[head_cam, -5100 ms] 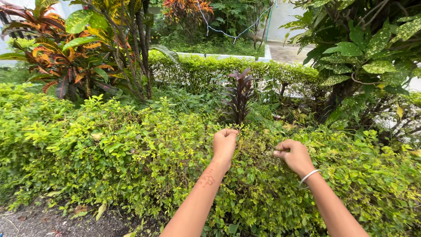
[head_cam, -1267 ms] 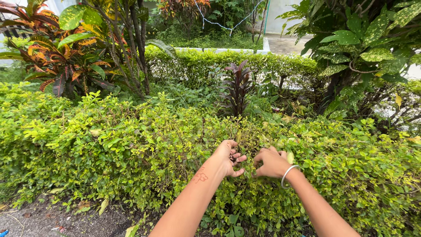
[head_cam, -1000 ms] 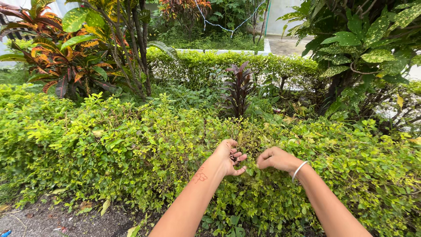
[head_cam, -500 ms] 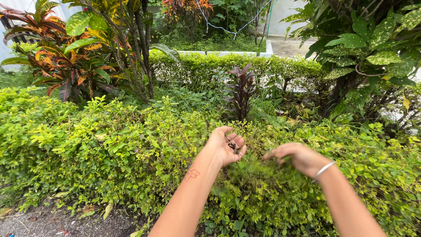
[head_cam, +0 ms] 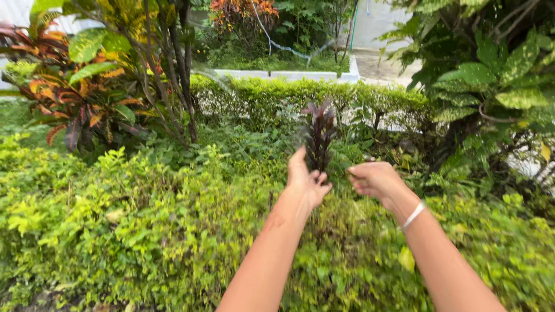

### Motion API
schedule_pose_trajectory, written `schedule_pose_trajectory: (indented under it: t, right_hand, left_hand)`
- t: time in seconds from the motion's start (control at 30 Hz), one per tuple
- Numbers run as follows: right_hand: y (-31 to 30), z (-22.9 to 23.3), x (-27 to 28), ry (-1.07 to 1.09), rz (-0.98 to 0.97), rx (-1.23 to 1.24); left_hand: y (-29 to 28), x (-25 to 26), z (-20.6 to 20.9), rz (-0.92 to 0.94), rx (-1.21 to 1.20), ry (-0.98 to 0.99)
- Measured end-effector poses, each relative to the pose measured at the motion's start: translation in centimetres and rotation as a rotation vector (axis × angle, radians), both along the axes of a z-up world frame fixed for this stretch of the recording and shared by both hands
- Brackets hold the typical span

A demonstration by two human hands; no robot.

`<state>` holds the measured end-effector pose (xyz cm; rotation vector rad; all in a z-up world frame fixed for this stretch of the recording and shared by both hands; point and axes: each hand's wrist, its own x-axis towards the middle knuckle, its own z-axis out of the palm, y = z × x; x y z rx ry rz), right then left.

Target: The person trims and cleans the hedge and plants by hand, pulling off dead leaves and small branches.

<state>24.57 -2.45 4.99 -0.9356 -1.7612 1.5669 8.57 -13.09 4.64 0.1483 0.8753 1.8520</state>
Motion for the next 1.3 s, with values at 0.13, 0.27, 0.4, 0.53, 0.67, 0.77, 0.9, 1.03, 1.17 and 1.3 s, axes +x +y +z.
schedule_pose_trajectory:
  t: [0.13, 0.27, 0.4, 0.53, 0.67, 0.77, 0.9, 1.03, 1.17, 1.3]
  right_hand:
    - [2.5, 4.7, -4.4, 0.077, -0.024, 0.038]
    - [3.5, 4.6, -4.5, -0.209, -0.052, 0.32]
    - [3.6, -1.0, -4.6, -0.544, -0.01, 0.512]
    - [2.5, -8.3, -5.9, -0.384, 0.155, 0.824]
    - [0.4, -10.6, -6.3, -0.524, -0.046, 0.881]
    - [-1.2, -9.7, -5.7, -0.605, -0.078, 0.763]
    - [-2.5, -7.7, -5.6, -0.811, 0.071, 0.793]
    - [-3.4, -6.6, -6.1, -0.991, 0.148, 0.828]
    - [-3.8, -6.5, -6.4, -1.066, 0.207, 0.86]
    - [-3.5, -7.1, -6.3, -0.987, 0.142, 0.819]
  left_hand:
    - [2.3, -3.4, 4.9, -0.221, 0.077, 0.602]
    - [3.0, -8.4, 4.3, -0.219, -0.302, 0.908]
    - [2.7, -9.8, -1.3, -0.066, -0.602, 1.265]
    - [-0.9, -6.1, -5.9, -0.108, -0.639, 1.664]
    - [-4.2, -2.8, -8.5, -0.137, -0.572, 1.85]
    - [-5.9, -3.2, -9.2, -0.179, -0.67, 1.874]
    - [-7.2, -3.6, -10.6, -0.156, -0.661, 1.85]
    - [-7.8, -3.3, -11.5, -0.145, -0.683, 1.801]
    - [-8.6, -3.2, -11.2, -0.172, -0.72, 1.824]
    - [-9.4, -3.1, -10.7, -0.2, -0.705, 1.759]
